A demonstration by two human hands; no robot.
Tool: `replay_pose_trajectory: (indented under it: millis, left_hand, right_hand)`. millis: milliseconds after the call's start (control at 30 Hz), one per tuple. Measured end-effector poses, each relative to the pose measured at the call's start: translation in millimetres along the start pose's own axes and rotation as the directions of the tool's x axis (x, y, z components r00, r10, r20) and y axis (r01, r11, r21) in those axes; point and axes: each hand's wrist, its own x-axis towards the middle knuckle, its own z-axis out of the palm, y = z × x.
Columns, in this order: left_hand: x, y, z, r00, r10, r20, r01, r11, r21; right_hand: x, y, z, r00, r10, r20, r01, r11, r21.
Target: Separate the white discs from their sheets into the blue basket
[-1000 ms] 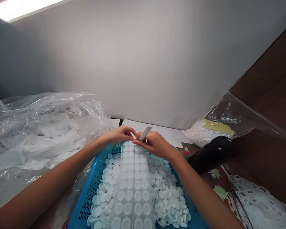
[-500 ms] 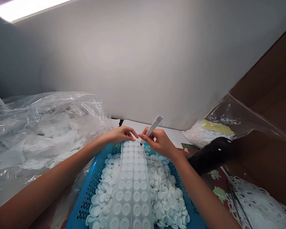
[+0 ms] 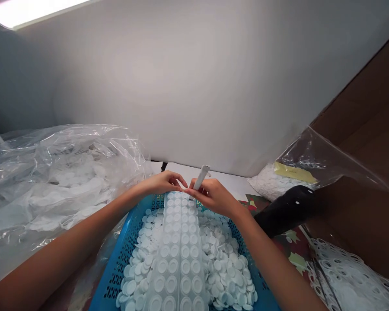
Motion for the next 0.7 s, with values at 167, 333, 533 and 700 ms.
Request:
replay_pose_trajectory:
  millis: [167, 333, 533, 700]
  left_hand:
    - [0.7, -0.2, 1.0, 1.0, -0.017, 0.008, 0.017, 1.0, -0.014]
    - [-0.6, 1.7, 0.1, 0.999, -0.026, 0.025, 0.027, 0.999, -0.029]
    - [-2.2, 3.4, -0.6, 1.0, -0.021, 0.018, 0.021, 1.0, -0.021]
    - [-2.2, 3.0, -0.5, 1.0, -0.006, 0.01, 0.007, 1.0, -0.008]
  right_hand:
    - [-1.9, 2.0, 1.7, 0.984, 0.019, -0.177, -0.006, 0.998, 0.069]
    - [-4.0, 0.0, 2.7, 0.994, 0.02, -0.112, -0.012, 0.997, 0.073]
    - [-4.4, -3.1, 3.1, 0.997, 0.018, -0.081, -0.013, 0.998, 0.061]
    - [-3.1, -3.1, 4.8, 1.0, -0.004, 0.031, 0.004, 1.0, -0.003]
